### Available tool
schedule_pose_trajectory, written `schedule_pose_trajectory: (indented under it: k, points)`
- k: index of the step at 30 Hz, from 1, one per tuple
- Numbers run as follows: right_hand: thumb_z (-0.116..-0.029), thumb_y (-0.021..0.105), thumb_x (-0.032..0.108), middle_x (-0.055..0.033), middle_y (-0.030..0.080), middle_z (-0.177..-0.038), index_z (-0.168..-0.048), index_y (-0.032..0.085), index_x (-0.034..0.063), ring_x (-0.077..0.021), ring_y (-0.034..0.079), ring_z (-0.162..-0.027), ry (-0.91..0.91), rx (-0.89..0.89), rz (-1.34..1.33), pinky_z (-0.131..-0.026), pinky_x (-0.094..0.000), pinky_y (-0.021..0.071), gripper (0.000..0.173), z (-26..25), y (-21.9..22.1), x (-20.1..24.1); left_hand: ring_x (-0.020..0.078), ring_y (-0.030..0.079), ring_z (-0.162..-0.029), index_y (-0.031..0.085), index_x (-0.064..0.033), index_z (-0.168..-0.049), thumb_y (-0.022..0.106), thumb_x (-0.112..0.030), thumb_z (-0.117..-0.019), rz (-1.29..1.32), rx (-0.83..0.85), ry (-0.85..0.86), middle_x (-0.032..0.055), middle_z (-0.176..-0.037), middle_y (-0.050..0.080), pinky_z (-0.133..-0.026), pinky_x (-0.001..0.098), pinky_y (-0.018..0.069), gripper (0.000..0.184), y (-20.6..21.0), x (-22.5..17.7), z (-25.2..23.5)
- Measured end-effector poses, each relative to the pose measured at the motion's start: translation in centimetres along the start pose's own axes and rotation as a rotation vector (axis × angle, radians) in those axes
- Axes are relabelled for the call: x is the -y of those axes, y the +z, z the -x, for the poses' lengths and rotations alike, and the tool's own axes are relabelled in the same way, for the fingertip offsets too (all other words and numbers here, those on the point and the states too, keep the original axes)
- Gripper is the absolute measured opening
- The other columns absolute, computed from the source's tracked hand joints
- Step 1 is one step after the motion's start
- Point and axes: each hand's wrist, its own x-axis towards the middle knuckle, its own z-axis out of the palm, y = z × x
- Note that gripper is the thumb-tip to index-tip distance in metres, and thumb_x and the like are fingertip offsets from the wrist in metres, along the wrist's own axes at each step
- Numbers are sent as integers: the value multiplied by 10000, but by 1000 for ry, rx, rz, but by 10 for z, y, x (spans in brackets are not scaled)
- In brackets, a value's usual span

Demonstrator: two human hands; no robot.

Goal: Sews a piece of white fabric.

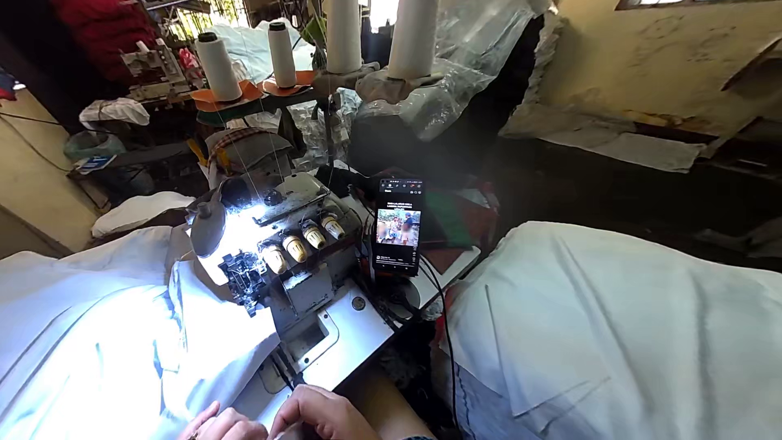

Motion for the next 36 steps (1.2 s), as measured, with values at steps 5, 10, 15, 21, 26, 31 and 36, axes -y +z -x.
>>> schedule_pose_trajectory:
  k: [5, 10, 15, 21, 26, 31, 36]
  points:
    - [-943, 643, -24, -187, 669, -944, -1182, 589, -118, -168, 654, -796, 15, -29, 0, -743, -293, 555, 263, 2, -3, 8, 309, 648, -846, 703, 68, -1017, 539, -105, -1040, 97, -76, 8, 225, -888, 663, -784, 435, 523, 239, 2, -9, -8]
    - [-936, 646, -9, -178, 692, -918, -1165, 659, -110, -186, 667, -806, 137, 35, -15, -762, -330, 557, 250, 7, -2, -2, 255, 651, -967, 724, 45, -1022, 509, -13, -1022, 75, -211, 51, 240, -980, 674, -890, 300, 524, 223, 10, -21, -8]
    - [-957, 607, -11, -208, 690, -948, -1016, 716, -113, -224, 675, -911, 116, 59, 26, -850, -331, 546, 160, 8, -3, -9, 225, 640, -940, 734, 26, -951, 601, -122, -1013, 70, -346, 25, 208, -905, 687, -874, 278, 495, 208, 15, -10, 1]
    - [-912, 723, 74, -251, 631, -1239, -1332, 558, -115, -240, 696, -993, 111, 80, -49, -821, -355, 599, 490, 3, 1, -6, 223, 666, -891, 730, 54, -971, 592, -85, -1010, 56, -365, -2, 220, -902, 697, -835, 288, 530, 200, 22, -9, -4]
    - [-979, 605, 14, -181, 709, -888, -1013, 696, -104, -170, 695, -797, 49, -54, 42, -769, -298, 576, 154, 3, 3, -7, 213, 660, -860, 723, 53, -951, 598, -154, -1033, 59, -399, -7, 204, -870, 699, -809, 287, 517, 255, 26, -10, -6]
    - [-980, 597, 12, -191, 715, -962, -1094, 683, -116, -172, 703, -858, 94, -30, 11, -809, -303, 578, 191, 3, 3, -5, 138, 636, -954, 699, 46, -965, 591, -110, -1030, 133, -442, 10, 179, -917, 666, -900, 196, 495, 201, 33, -9, -5]
    - [-1000, 531, -4, -84, 714, -927, -1090, 674, -65, -79, 685, -766, 250, -101, -112, -720, -272, 596, 179, 0, 2, -3, 72, 644, -873, 703, 30, -976, 644, -109, -988, 223, -422, -164, 98, -908, 694, -814, 210, 534, 151, 34, -8, -7]
